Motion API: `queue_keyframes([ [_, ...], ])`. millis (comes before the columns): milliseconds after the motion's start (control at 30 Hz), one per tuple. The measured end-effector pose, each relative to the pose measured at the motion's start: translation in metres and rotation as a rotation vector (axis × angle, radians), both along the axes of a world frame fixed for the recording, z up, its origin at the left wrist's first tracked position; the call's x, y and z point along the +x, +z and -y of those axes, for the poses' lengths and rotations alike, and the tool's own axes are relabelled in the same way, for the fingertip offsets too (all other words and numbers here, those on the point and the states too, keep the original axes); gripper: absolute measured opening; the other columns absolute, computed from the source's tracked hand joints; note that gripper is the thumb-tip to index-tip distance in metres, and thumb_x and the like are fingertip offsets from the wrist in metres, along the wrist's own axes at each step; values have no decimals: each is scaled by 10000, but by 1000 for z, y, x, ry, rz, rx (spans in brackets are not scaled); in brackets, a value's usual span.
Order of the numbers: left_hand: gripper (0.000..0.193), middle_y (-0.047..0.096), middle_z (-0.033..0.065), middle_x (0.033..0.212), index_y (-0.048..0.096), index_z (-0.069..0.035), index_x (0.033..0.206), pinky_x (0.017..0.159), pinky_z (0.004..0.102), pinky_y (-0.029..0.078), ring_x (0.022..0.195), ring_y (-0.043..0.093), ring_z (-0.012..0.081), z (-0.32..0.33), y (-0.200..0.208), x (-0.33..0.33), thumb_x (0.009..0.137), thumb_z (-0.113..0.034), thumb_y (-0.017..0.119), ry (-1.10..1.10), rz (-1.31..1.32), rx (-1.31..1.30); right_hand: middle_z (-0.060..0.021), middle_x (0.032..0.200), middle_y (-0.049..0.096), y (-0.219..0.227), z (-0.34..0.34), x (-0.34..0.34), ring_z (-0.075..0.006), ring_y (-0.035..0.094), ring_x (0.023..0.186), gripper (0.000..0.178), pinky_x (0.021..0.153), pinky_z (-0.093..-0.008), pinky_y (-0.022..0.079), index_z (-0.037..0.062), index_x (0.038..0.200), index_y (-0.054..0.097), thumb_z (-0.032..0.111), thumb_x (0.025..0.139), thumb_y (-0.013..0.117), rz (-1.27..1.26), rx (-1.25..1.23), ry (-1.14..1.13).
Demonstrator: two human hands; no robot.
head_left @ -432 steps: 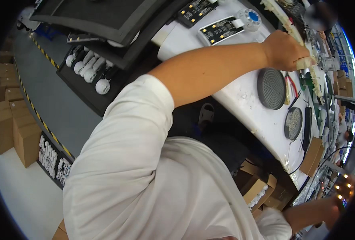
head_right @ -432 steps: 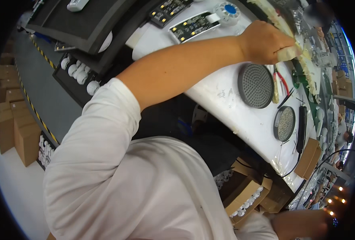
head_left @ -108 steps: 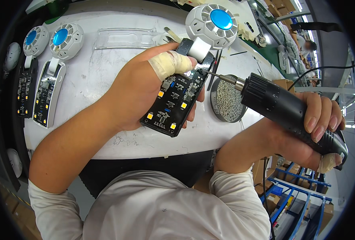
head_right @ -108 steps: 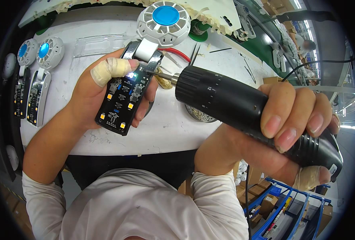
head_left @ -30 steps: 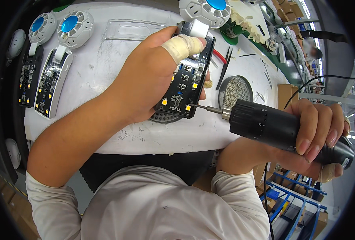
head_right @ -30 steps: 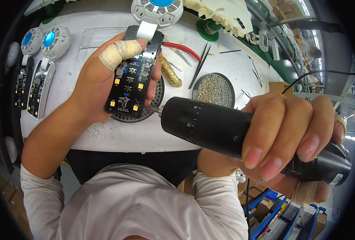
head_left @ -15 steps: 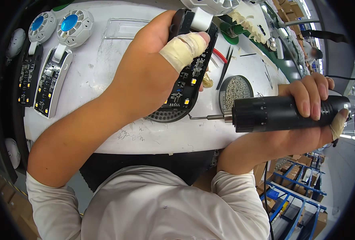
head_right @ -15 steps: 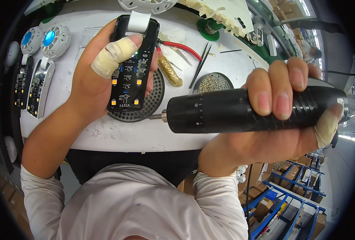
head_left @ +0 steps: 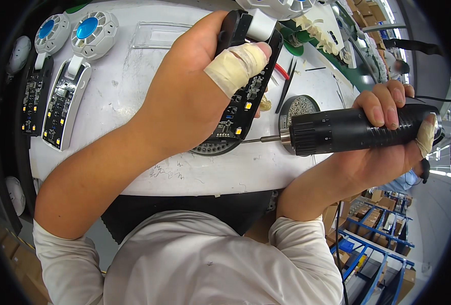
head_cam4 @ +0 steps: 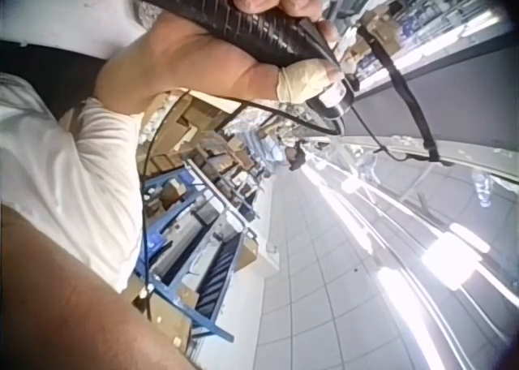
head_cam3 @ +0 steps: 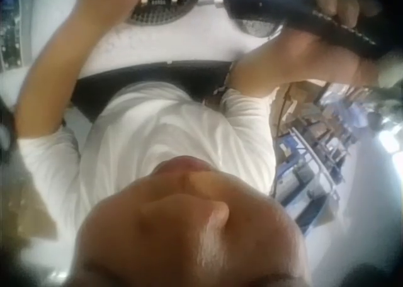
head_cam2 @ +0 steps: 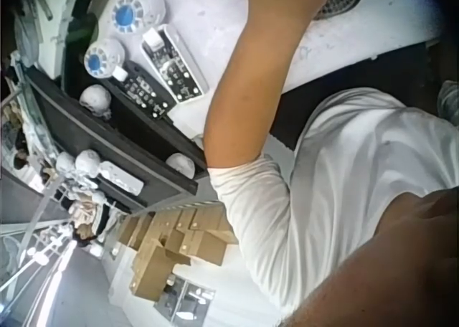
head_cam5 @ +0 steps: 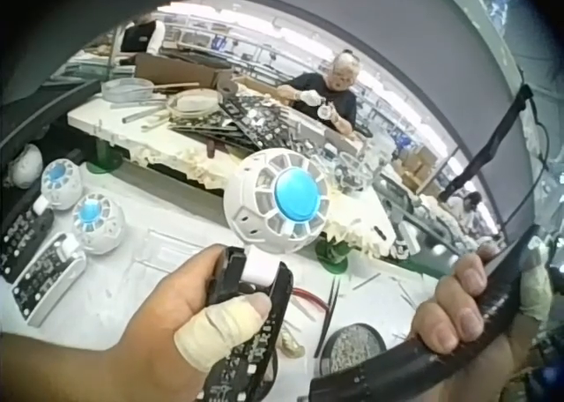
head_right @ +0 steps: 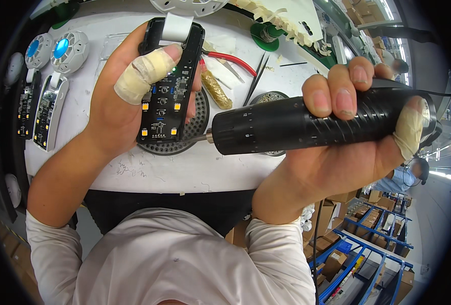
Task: Assembling and soldering components of an electronic device at a factory workstation.
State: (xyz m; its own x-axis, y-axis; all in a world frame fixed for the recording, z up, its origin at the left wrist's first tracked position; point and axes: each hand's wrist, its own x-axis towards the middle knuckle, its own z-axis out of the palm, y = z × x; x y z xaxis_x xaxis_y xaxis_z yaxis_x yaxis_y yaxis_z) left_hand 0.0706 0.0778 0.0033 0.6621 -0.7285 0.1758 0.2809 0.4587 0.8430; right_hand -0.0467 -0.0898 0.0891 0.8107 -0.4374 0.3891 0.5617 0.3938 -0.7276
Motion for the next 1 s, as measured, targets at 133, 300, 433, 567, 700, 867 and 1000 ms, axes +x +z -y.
queue_keyframes([
  [133,340,610,126,872,470,-2,1139,583,275,538,640,632,167,1,-1,0,941,-270,535,16,25,-1,-73,891,422,0,0,0,-136,503,683,403,638,-319,459,54,1058,367,214,842,666,0,-1,-7],
  [300,336,610,124,864,466,-4,1137,578,276,538,637,632,167,1,-1,-1,941,-268,535,24,28,3,-74,892,421,-1,-1,0,-134,496,680,395,639,-319,456,56,1057,368,212,845,663,11,3,2],
  [433,336,610,123,858,463,-7,1136,572,276,538,635,632,166,0,1,-2,940,-268,539,25,30,33,-76,893,422,-1,0,-1,-134,497,679,401,640,-318,456,56,1057,365,219,844,664,32,-14,11],
  [567,337,610,123,857,463,-8,1132,569,275,539,631,632,165,1,0,-1,935,-269,546,28,27,39,-77,885,424,0,0,-1,-136,498,671,414,632,-315,457,55,1058,361,231,842,667,32,-37,-20],
  [700,339,611,122,858,469,-9,1127,568,274,538,628,630,162,1,0,-2,928,-270,555,22,-2,17,-77,874,427,0,-1,-2,-138,499,664,422,622,-312,460,52,1059,363,238,838,671,40,-77,-58],
  [867,341,613,119,859,480,-13,1123,567,270,537,625,628,158,2,1,-2,924,-279,556,21,-45,3,-80,869,434,-1,-3,-3,-141,503,661,429,614,-312,462,45,1057,369,238,830,678,57,-68,-41],
  [1000,351,614,116,856,484,-15,1130,566,265,536,625,628,156,0,1,-2,921,-289,553,16,-75,24,-81,875,442,0,-2,-4,-143,509,663,446,617,-310,464,39,1052,372,244,816,691,65,-79,-70],
])
